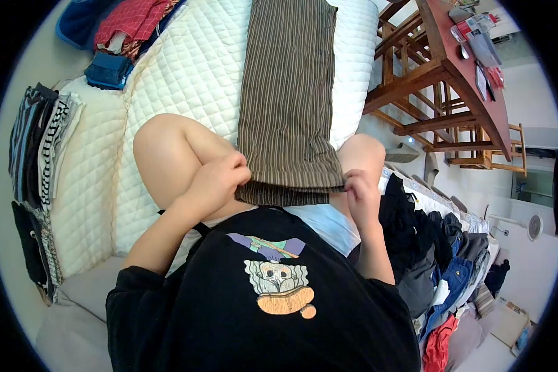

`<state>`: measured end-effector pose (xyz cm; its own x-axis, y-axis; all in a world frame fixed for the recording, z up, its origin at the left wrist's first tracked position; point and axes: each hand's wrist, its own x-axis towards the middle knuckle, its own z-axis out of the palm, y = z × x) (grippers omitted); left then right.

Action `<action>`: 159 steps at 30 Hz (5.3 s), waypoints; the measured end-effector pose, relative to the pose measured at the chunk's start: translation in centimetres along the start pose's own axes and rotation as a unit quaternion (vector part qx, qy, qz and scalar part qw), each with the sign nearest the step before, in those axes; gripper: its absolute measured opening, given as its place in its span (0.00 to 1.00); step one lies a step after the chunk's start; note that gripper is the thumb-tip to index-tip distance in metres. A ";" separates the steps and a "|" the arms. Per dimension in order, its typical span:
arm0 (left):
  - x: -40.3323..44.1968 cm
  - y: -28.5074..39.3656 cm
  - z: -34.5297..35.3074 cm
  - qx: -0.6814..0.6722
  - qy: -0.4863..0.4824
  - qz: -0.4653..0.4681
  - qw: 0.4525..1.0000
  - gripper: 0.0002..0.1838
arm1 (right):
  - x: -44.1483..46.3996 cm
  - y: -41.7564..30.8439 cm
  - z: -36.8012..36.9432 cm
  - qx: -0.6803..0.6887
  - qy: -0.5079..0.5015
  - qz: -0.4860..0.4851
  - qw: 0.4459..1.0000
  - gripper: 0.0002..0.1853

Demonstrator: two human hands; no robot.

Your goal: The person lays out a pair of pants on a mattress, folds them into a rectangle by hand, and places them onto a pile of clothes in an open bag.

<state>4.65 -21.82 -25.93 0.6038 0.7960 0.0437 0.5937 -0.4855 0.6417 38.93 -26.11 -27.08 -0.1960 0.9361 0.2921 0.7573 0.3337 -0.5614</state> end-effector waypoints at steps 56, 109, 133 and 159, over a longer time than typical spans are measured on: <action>7.4 -0.1 -2.9 -0.121 -0.317 0.173 0.925 0.21 | 1.0 -10.0 4.6 0.055 -0.303 -0.123 0.943 0.17; 28.8 -21.5 -6.1 -0.609 0.297 -0.240 0.696 0.13 | 39.6 11.5 13.2 0.525 -0.024 0.332 0.783 0.18; 44.7 -35.3 -12.2 -0.691 0.177 -0.320 0.623 0.25 | 56.7 17.0 16.5 0.144 0.170 0.164 0.961 0.29; 15.6 -18.3 -4.7 -0.435 -0.048 -0.367 0.821 0.18 | 17.1 15.2 12.8 0.246 0.199 0.165 0.934 0.10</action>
<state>0.72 1.19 -33.43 0.3180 0.7062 -0.6325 0.2378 0.5864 0.7743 39.09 -3.58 -40.47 0.3183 0.9144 0.2502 0.3385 0.1369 -0.9309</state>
